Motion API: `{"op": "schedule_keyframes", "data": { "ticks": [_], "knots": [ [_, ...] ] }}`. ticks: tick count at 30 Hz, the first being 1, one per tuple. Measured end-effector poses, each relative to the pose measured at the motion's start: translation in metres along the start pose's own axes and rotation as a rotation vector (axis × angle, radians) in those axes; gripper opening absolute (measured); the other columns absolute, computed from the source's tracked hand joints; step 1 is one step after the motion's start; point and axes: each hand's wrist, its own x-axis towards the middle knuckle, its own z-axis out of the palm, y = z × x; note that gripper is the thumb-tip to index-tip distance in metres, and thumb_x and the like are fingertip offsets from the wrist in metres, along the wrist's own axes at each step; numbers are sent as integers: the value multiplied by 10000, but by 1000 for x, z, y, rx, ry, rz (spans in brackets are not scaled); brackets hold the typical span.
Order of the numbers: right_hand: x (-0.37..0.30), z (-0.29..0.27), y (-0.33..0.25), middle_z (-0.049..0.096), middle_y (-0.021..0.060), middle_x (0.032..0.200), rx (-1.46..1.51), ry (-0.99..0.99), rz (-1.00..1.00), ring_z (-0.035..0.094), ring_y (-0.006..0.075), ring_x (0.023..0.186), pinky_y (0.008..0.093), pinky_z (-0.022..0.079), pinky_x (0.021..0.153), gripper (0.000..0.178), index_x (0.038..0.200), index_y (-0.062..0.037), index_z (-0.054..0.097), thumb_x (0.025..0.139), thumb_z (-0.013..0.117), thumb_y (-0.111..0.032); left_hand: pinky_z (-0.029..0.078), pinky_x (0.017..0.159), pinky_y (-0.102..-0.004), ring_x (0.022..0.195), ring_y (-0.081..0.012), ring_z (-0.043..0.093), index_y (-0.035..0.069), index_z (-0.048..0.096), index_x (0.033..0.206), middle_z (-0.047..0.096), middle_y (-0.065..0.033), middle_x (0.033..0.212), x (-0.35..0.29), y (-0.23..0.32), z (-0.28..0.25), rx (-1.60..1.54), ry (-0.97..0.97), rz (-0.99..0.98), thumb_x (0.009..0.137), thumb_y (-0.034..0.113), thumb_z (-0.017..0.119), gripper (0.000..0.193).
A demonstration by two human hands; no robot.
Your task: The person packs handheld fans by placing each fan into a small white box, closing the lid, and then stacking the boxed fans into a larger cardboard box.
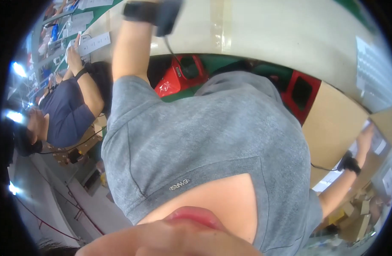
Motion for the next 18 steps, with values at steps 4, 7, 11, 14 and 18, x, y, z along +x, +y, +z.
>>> {"op": "schedule_keyframes", "data": {
  "ticks": [4,7,11,14,18],
  "knots": [
    [-4,-26,30,405,286,1229,-73,-20,96,428,415,1111,429,365,910,757,1334,-81,271,730,625,-368,429,800,-291,894,-183,568,-14,556,1009,594,-102,918,-7,-25,11,1618,-320,1092,917,323,386,388],
    [-40,-118,-75,445,258,1178,-383,38,348,463,382,1080,426,383,880,713,1326,-180,316,717,637,-363,440,711,-258,819,-175,572,-3,552,956,588,-97,853,9,-16,20,815,149,581,921,297,380,347],
    [-101,-222,-149,466,193,1140,-310,312,-174,484,368,1033,411,400,849,717,1301,-165,352,664,669,-257,430,620,-239,720,-138,548,9,553,889,575,-76,808,10,-51,22,353,118,198,918,264,399,299],
    [-105,-245,-252,468,180,1135,-163,223,-534,491,369,1009,398,413,825,760,1302,-127,343,620,670,-200,428,597,-237,694,-127,537,17,559,851,571,-60,794,10,-70,54,296,117,131,918,241,404,280],
    [-47,-227,-350,482,173,1073,108,6,-1000,511,360,914,381,444,744,831,1299,-57,323,540,657,-119,426,582,-261,670,-148,528,22,560,830,564,-69,768,-3,-80,86,527,23,260,899,194,440,220]
  ]
}}
